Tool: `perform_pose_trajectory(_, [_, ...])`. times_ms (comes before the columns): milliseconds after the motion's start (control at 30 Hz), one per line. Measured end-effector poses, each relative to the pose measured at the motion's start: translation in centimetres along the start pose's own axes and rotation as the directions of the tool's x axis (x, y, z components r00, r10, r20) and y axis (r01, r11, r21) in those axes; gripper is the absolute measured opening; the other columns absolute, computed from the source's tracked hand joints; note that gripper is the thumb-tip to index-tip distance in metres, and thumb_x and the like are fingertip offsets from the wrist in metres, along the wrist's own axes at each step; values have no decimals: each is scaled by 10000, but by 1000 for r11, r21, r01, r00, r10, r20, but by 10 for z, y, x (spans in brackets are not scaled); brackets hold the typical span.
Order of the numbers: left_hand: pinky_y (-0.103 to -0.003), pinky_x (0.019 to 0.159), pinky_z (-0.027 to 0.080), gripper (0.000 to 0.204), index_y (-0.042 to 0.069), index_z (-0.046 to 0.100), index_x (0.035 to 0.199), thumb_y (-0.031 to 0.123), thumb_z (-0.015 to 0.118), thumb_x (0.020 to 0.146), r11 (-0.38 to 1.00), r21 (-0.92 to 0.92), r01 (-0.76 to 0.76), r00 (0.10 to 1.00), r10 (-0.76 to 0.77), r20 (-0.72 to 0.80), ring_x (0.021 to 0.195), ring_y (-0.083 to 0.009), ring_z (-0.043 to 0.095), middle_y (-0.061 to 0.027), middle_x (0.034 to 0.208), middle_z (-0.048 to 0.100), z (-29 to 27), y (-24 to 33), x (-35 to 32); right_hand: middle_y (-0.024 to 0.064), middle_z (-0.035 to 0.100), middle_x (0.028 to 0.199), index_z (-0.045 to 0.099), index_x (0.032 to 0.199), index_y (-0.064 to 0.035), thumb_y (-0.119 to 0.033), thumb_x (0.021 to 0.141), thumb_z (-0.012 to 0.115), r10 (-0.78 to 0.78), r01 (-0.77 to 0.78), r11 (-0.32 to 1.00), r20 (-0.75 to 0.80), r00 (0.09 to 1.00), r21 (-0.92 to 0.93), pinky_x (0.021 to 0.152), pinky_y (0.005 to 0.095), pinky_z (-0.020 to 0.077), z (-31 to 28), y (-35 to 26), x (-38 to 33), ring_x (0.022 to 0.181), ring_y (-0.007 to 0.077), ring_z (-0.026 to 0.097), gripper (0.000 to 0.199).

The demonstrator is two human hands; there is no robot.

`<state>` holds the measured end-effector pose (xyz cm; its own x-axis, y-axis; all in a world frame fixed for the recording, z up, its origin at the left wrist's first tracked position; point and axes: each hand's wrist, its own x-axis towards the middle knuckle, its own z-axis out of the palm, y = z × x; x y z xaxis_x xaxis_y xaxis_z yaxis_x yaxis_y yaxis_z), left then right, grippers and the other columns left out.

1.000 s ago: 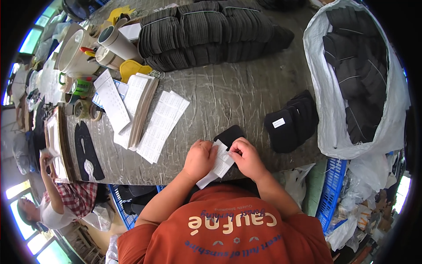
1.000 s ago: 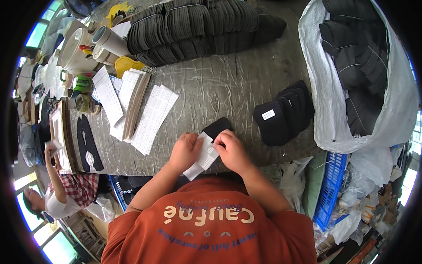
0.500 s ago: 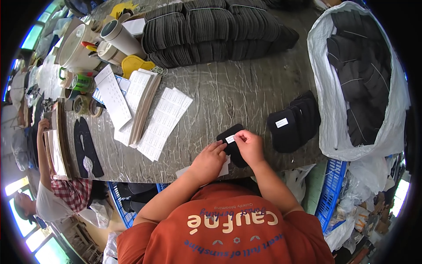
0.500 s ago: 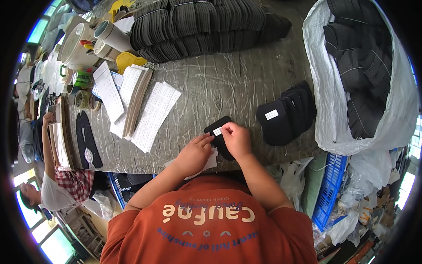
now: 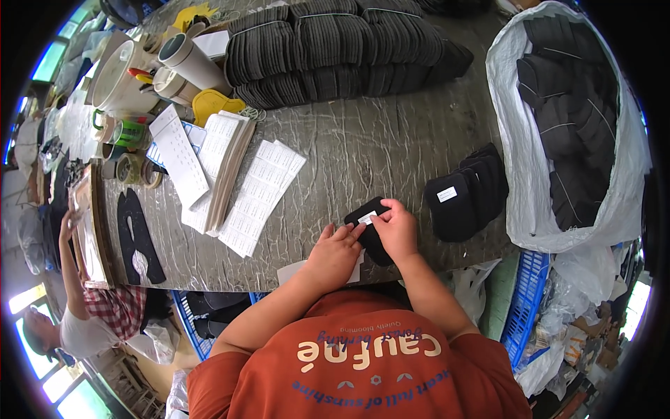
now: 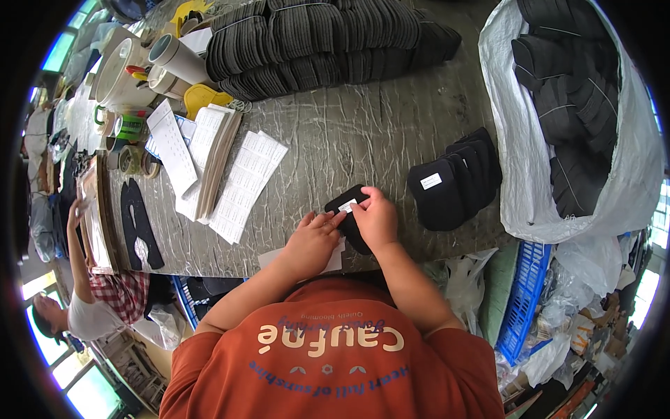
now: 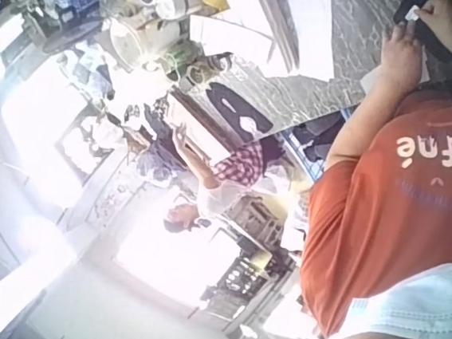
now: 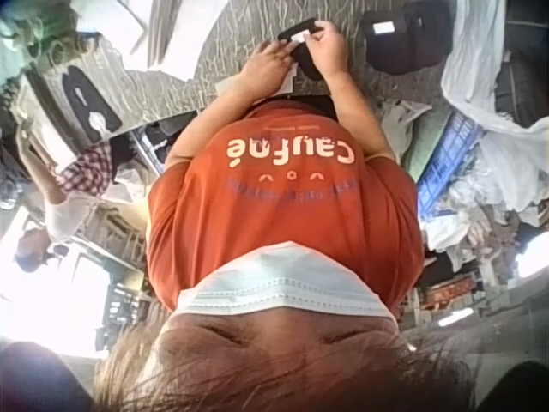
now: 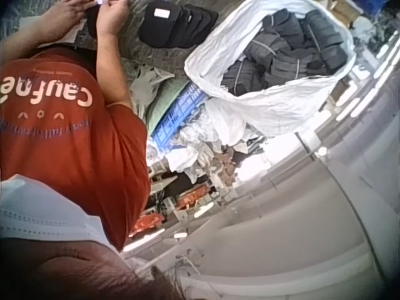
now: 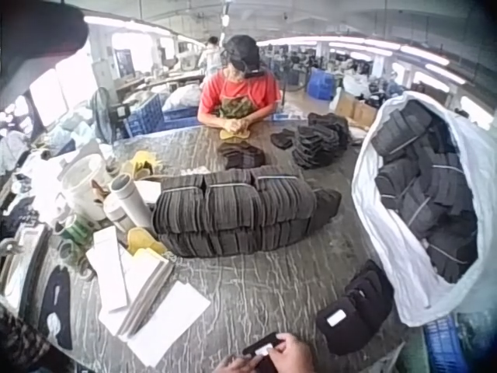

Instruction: The recorder is applying small white labels or stickers to black shoe upper components.

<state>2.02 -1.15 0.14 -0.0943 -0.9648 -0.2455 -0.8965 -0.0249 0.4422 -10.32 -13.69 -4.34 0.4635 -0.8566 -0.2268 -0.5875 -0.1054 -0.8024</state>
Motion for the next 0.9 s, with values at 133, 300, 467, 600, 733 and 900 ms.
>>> perform_pose_trajectory(133, [-500,1083,298,236,14,652,977,172,520,860,1000,4,23,999,-23,32,1260,-256,443,-105,1410,469,-3,1,2,110,664,706,545,1059,-44,-142,746,740,99,-96,992,30,995,-79,630,396,512,-4,-10,5,672,295,661,381])
perform_pose_trajectory(300, [-503,1091,291,233,13,650,978,175,524,867,999,-11,31,999,-30,44,1270,-254,433,-97,1414,466,-4,0,3,157,663,827,538,1005,-50,-143,725,759,116,-106,960,24,993,-260,680,427,507,-6,-16,12,757,336,651,368])
perform_pose_trajectory(467, [-506,1100,279,209,8,643,969,166,549,869,995,-92,23,999,-20,27,1277,-270,424,-110,1411,466,-2,-6,0,162,649,837,562,876,-36,-124,724,756,-89,73,946,-37,995,-315,683,425,501,-12,-12,9,738,343,632,262])
perform_pose_trajectory(600, [-466,1020,369,189,-20,622,961,136,561,873,954,-300,22,992,-58,-113,1181,-329,491,-162,1279,553,-7,-23,-10,72,574,664,566,766,-23,-27,725,724,-67,64,997,-66,996,-45,585,291,450,-54,-13,9,616,106,523,163])
perform_pose_trajectory(733, [-443,842,459,195,-55,597,949,125,556,885,820,-523,233,923,-355,-146,989,-387,572,-218,1021,627,-34,-44,-29,120,627,860,554,1001,-18,-54,745,729,1,-96,966,-365,931,-241,722,368,492,-154,-30,21,777,240,611,312])
perform_pose_trajectory(900, [-317,530,387,268,-7,539,736,179,570,927,668,-674,315,773,-593,-227,562,-123,418,-54,577,467,-37,-64,-25,144,585,1095,570,1063,-24,-107,790,713,-191,30,938,-442,876,-345,914,414,423,-185,-17,19,1044,323,537,319])
